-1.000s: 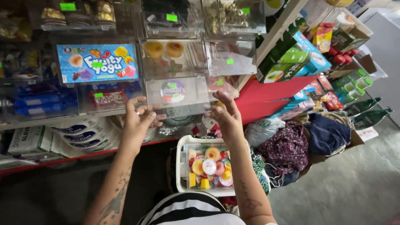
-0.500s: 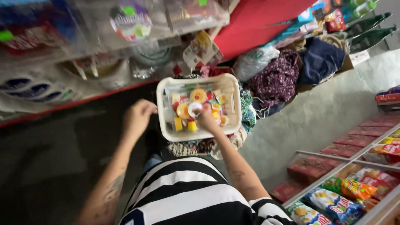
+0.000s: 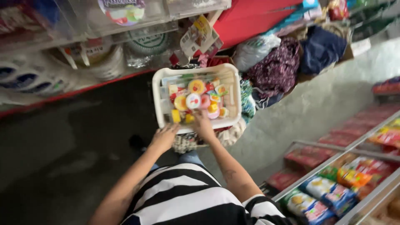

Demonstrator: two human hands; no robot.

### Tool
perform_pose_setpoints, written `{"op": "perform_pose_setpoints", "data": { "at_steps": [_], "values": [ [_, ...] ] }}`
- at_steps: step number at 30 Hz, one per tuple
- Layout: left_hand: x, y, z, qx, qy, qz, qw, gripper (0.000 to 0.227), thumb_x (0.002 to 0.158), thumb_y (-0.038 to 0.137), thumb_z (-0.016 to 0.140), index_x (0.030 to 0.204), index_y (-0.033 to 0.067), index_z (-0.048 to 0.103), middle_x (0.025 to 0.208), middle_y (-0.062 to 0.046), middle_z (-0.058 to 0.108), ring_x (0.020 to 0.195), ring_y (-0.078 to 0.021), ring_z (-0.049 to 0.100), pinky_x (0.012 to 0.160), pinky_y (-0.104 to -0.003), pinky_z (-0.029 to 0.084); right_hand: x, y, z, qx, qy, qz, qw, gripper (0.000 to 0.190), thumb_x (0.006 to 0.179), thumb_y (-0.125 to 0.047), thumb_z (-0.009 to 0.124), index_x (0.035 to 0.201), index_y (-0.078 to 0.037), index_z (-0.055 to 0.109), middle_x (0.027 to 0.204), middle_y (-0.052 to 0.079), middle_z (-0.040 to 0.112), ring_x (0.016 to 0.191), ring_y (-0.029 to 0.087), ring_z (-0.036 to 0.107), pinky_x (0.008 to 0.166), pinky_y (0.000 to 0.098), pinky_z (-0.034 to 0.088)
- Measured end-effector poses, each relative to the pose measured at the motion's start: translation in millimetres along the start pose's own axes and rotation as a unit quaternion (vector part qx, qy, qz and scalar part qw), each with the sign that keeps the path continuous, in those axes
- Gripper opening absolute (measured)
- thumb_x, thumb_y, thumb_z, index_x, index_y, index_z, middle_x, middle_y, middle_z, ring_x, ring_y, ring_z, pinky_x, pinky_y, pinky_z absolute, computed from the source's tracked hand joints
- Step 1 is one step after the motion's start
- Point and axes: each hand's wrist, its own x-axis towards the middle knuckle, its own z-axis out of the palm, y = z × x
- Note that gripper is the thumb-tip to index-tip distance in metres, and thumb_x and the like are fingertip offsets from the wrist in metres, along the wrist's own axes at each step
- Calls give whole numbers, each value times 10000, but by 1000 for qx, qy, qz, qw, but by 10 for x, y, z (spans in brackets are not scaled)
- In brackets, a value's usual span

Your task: Transferring individual candy and snack items from a plastic basket onto grocery store shelves.

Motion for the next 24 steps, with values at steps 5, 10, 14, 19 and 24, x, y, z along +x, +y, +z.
{"op": "perform_pose_setpoints", "data": {
  "at_steps": [5,10,14,19,24],
  "values": [
    [-214,-470,-161,38,10,108,993,514,904,96,606,1414,137,558,1422,-83,602,1306,-284,568,940,-517,531,283,-360,169,67,210,158,963,475,977,-164,684,1435,-118,569,1456,128,576,1291,332,619,1101,442,515],
    [-459,-596,-561,99,-54,176,978,336,846,161,585,1151,73,694,1223,-128,672,1140,-331,643,809,-555,542,514,-546,317,1,286,27,958,919,767,-83,746,1590,-72,338,1649,236,303,1518,444,294,1232,502,288],
    [-300,-681,-884,3,-93,162,982,295,874,211,682,1147,101,697,1261,-157,626,1100,-407,623,854,-592,529,671,-247,553,9,275,99,956,942,742,-124,787,1572,-89,345,1610,228,338,1494,432,321,1205,479,313],
    [-260,-547,-1320,-113,-12,236,965,312,849,188,738,1142,94,689,1299,-129,644,1120,-381,625,885,-540,524,647,-197,524,31,251,164,954,898,752,-128,781,1549,-103,368,1563,275,331,1437,444,382,1163,455,373],
    [-302,-138,-2795,-101,78,170,977,262,987,200,662,1238,126,661,1170,-90,701,1089,-290,673,933,-416,544,743,366,699,-40,173,141,974,988,720,-257,840,1537,-95,310,1457,345,327,1373,507,368,1143,486,358]
  ]
}}
